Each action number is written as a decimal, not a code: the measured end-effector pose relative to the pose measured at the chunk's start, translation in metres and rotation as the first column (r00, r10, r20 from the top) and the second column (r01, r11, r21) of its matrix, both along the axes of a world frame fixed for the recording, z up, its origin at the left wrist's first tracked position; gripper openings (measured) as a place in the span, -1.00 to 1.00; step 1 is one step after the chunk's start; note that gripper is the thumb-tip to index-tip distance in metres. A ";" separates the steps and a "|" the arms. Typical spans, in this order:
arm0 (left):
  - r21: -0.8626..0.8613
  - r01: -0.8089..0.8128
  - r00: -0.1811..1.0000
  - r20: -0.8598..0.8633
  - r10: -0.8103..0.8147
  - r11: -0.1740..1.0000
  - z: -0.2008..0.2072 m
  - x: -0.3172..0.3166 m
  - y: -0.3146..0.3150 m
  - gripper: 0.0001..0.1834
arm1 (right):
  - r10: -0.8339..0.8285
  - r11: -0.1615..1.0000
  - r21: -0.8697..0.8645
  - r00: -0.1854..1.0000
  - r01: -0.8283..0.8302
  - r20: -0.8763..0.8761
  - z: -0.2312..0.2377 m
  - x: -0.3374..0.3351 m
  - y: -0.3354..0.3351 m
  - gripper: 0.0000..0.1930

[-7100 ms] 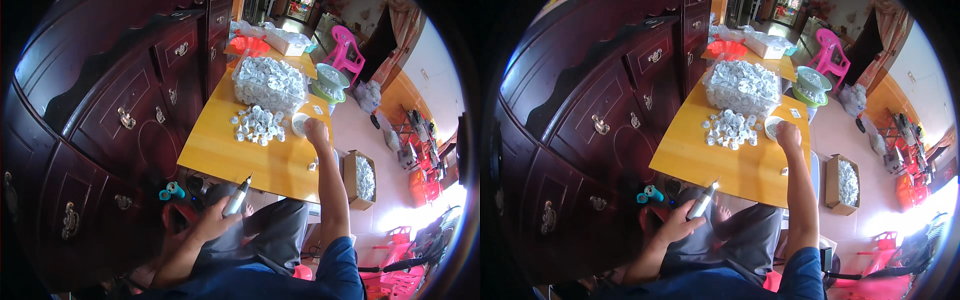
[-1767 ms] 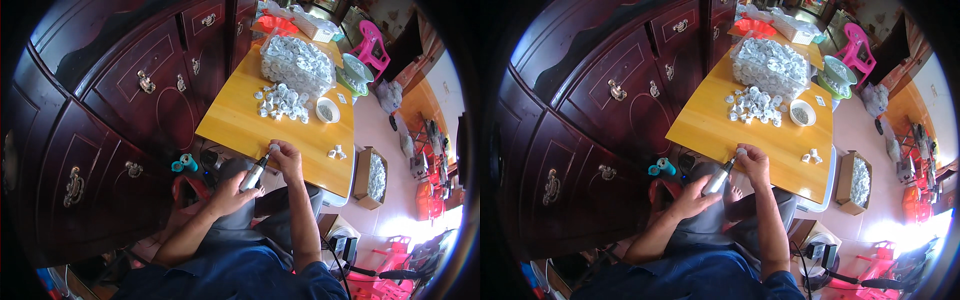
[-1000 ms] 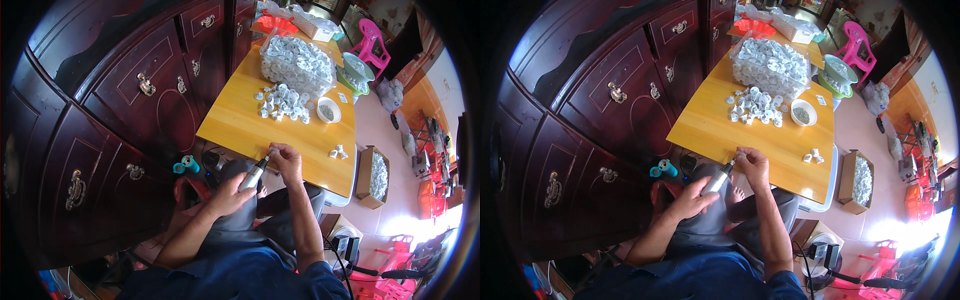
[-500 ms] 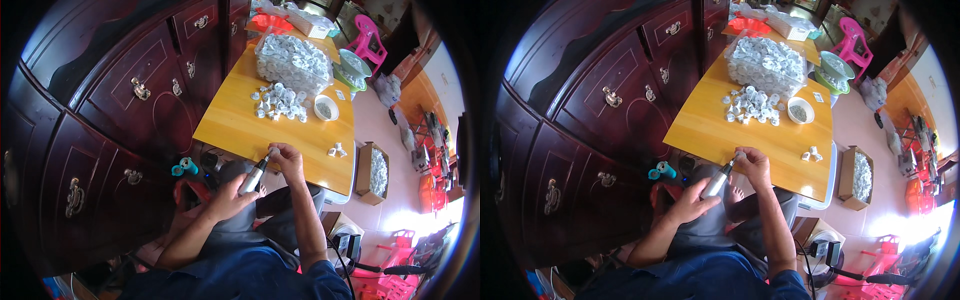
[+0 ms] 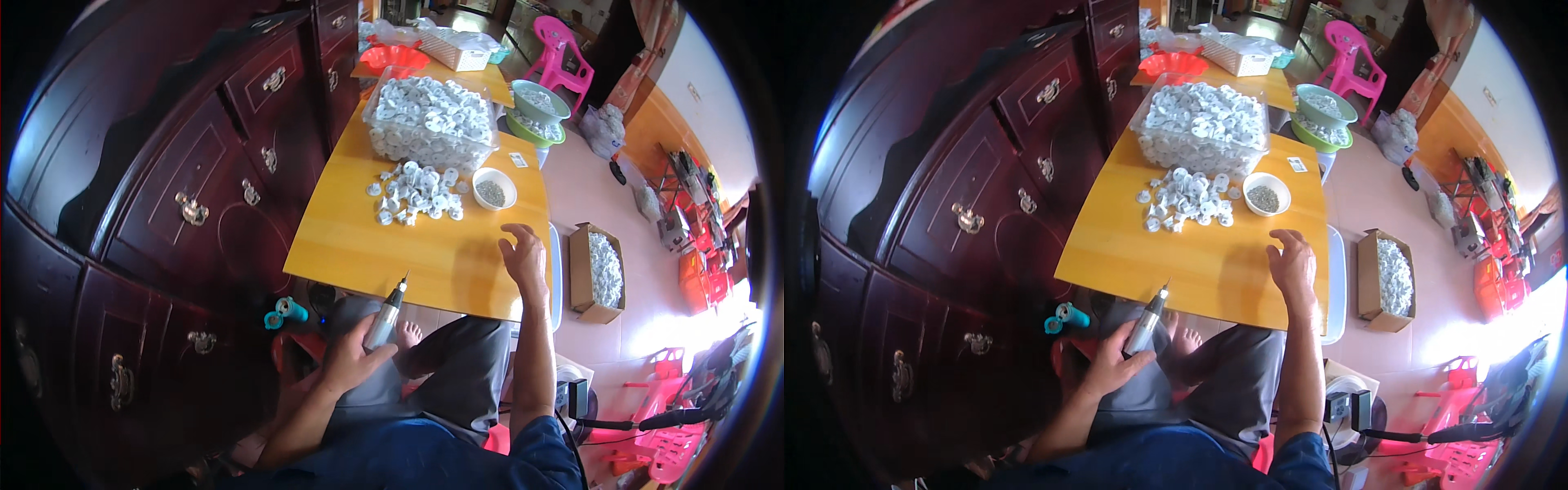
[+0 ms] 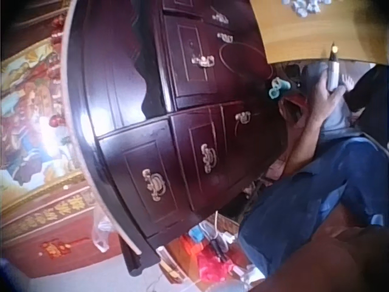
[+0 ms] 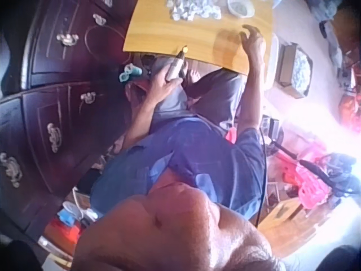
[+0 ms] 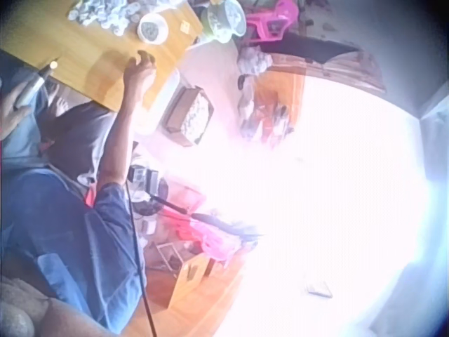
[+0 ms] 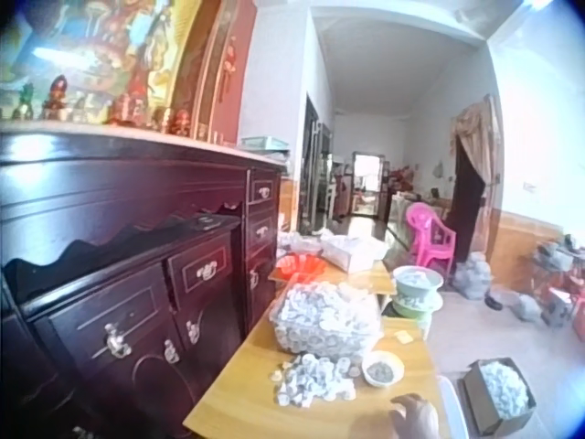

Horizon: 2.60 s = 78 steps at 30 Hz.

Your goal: Assembling small white plastic shoe components by inserting metal pins using a handheld rotary tool.

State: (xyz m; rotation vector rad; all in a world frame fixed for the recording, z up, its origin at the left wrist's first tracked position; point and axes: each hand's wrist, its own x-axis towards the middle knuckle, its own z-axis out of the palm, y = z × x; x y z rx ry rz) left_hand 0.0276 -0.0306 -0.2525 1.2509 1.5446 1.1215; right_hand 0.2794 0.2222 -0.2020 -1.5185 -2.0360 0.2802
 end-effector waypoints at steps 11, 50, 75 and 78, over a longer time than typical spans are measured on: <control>0.059 0.045 0.989 0.136 -0.053 0.997 0.001 -0.010 0.068 -0.34 | 0.091 0.994 -0.073 0.989 -0.083 0.114 0.006 -0.030 0.114 -0.80; 0.369 -0.034 0.998 -0.040 0.052 0.929 -0.004 -0.010 0.065 -0.33 | 0.070 0.975 -0.221 0.984 -0.033 0.161 -0.003 -0.044 0.142 -0.84; 0.335 -0.001 0.996 -0.083 0.031 0.942 -0.015 -0.010 0.061 -0.38 | -0.116 0.702 -0.389 0.443 -0.596 -0.889 -0.037 -0.096 0.006 -0.84; 0.296 0.027 0.991 -0.132 0.013 0.955 -0.015 -0.010 0.061 -0.38 | -0.166 0.648 -0.370 0.350 -0.666 -0.922 -0.042 -0.103 -0.008 -0.86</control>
